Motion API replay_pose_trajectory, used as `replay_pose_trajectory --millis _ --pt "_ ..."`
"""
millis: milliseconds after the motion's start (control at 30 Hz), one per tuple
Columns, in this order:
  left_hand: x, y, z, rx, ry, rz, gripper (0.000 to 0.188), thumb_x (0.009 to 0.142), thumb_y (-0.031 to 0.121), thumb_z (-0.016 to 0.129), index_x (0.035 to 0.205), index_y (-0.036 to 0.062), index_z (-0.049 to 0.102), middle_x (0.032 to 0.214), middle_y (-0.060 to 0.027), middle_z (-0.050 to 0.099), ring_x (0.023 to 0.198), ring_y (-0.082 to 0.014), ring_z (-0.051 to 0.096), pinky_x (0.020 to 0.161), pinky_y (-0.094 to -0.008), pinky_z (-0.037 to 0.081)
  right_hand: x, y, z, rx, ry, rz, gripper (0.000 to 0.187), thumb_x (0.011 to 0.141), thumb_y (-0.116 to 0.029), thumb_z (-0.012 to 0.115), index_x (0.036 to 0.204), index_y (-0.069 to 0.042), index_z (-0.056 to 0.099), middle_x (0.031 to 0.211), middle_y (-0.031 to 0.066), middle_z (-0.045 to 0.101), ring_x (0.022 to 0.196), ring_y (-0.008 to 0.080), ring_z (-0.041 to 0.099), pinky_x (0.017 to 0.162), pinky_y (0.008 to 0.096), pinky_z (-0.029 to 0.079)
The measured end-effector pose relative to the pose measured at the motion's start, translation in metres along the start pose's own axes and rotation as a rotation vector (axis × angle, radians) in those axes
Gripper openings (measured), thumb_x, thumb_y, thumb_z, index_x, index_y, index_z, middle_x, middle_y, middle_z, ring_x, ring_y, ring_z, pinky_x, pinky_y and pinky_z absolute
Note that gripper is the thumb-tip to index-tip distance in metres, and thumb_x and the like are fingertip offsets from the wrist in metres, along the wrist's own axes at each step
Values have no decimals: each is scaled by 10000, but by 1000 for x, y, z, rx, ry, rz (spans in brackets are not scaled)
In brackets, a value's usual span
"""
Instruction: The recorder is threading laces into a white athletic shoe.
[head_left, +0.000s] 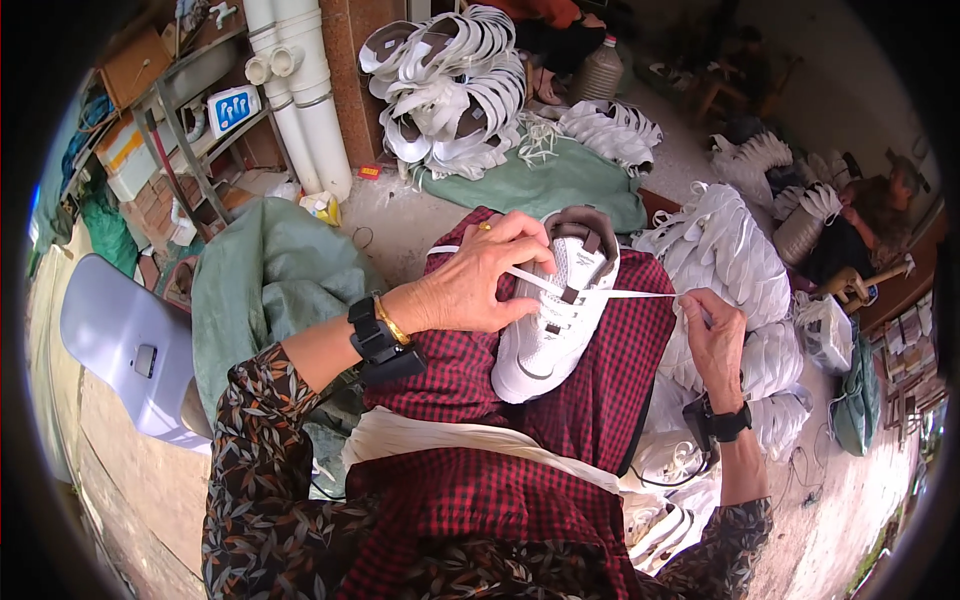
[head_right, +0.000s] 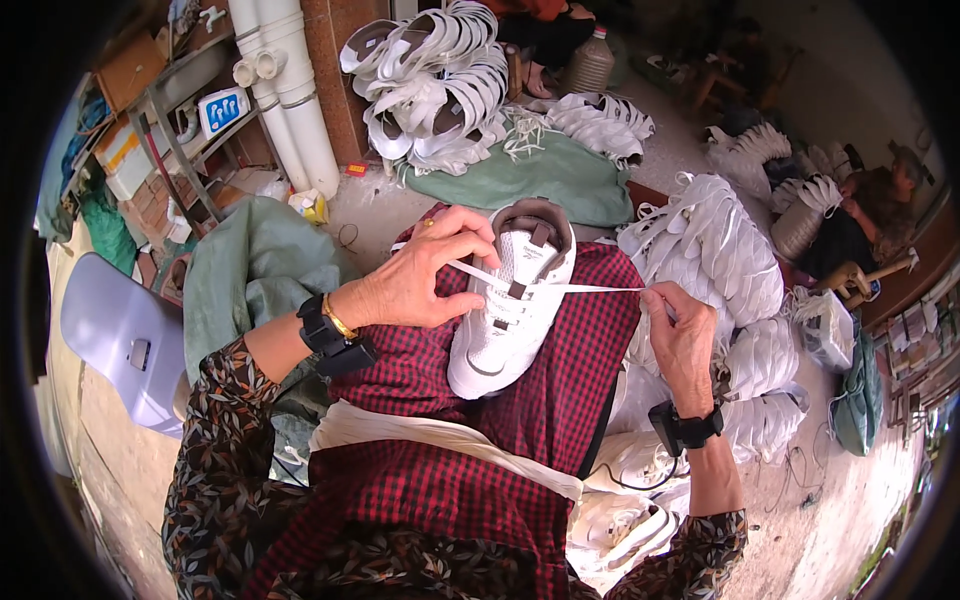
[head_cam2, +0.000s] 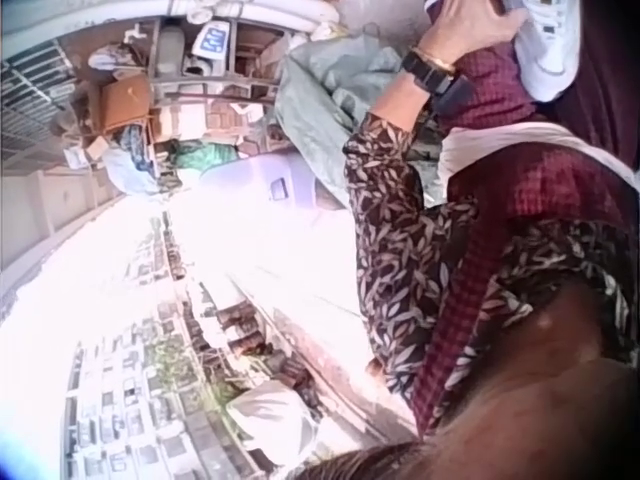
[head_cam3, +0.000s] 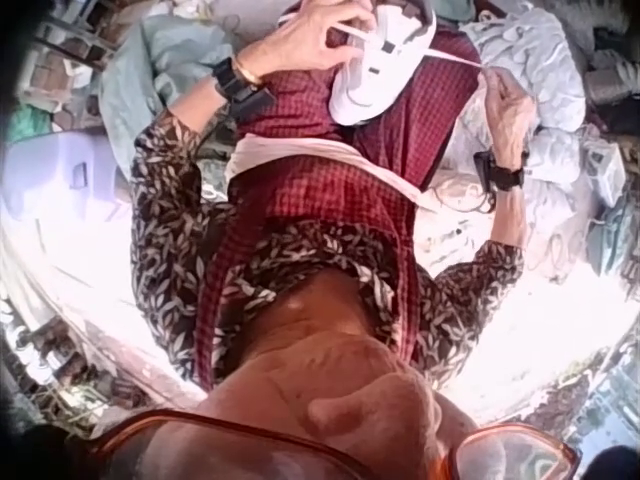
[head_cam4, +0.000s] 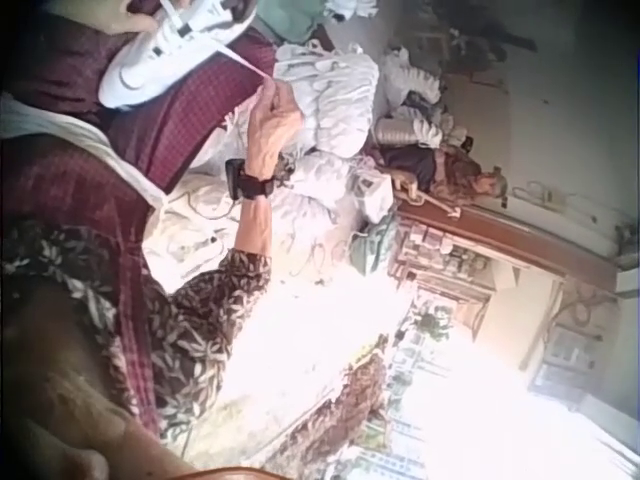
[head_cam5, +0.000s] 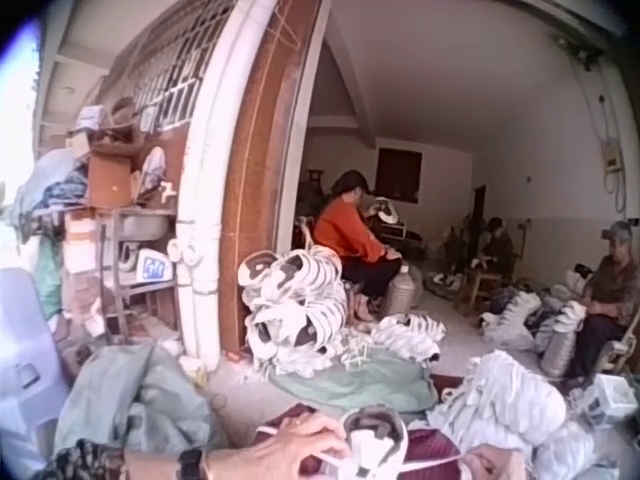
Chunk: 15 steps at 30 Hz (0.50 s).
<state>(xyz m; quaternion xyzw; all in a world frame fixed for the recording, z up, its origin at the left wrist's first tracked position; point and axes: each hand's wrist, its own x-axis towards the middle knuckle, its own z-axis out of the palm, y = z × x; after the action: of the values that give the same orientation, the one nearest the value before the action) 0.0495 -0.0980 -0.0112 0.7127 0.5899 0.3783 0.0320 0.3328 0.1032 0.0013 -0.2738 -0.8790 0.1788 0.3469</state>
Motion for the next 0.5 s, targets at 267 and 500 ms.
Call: replay_pose_trajectory --millis 267,500 --pt "9 -4 -4 -61 35 -29 391 817 78 759 1163 42 581 1265 -111 508 1113 -279 580 878 -363 565 2 9 -1 105 -232 73 214 971 -176 677 1026 31 693 764 99 683 641 166 607 621 301 494" --pt "-4 13 1 13 21 -159 237 865 159 749 960 11 591 854 -140 619 766 -302 650 652 -418 524 12 -46 28 51 -209 -185 320 863 -162 767 1111 2 648 917 119 674 800 253 607 677 372 511"
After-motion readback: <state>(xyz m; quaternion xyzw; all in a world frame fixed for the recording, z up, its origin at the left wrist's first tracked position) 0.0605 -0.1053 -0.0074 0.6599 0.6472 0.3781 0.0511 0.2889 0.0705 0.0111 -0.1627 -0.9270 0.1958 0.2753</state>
